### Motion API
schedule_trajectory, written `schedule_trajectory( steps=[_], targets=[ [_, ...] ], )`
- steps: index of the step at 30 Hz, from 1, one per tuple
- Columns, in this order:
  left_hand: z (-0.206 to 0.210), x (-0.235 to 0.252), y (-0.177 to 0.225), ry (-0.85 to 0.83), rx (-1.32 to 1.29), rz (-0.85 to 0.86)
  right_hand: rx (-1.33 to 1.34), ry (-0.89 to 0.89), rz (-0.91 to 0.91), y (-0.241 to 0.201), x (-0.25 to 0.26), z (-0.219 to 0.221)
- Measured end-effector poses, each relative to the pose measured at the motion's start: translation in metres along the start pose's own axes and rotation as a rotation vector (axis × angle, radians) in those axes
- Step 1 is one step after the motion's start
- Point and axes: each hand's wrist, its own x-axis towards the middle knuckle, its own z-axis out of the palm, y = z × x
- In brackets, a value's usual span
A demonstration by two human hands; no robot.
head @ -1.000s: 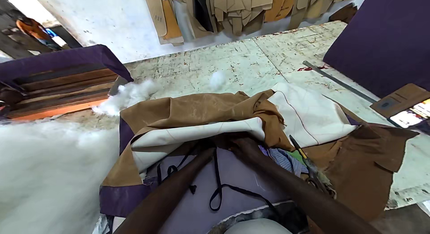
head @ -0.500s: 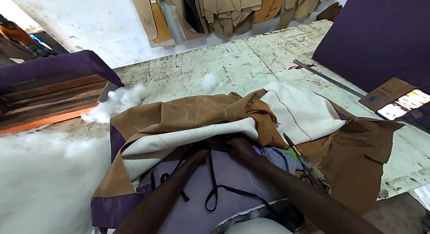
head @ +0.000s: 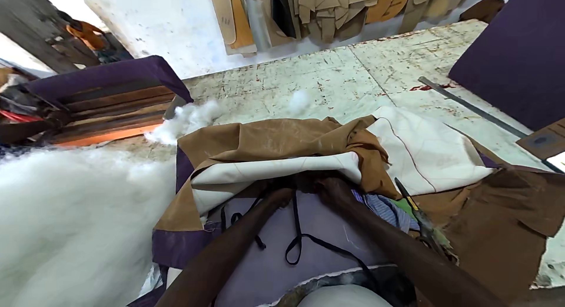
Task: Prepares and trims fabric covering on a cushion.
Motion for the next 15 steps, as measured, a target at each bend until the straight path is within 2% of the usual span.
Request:
schedule_trajectory(
  steps=[6,9,11,13,15],
  targets=[
    [-0.035,-0.023,0.021,-0.152,0.341,0.077,-0.072,0.012,-0.047,-0.01,-0.003,-0.029],
    [-0.045,-0.036,0.024,-0.145,0.632,0.319,-0.111,0.022,-0.086,-0.019,-0.008,-0.043],
    [-0.048,-0.044,0.022,-0.1,0.652,0.465,-0.112,0.022,-0.082,-0.023,-0.011,-0.052],
    [-0.058,-0.058,0.022,-0.05,0.566,0.595,-0.109,0.017,-0.081,-0.025,-0.011,-0.059],
    [-0.063,-0.069,0.024,0.109,0.392,0.708,-0.104,-0.007,-0.091,-0.026,-0.009,-0.061]
  ],
)
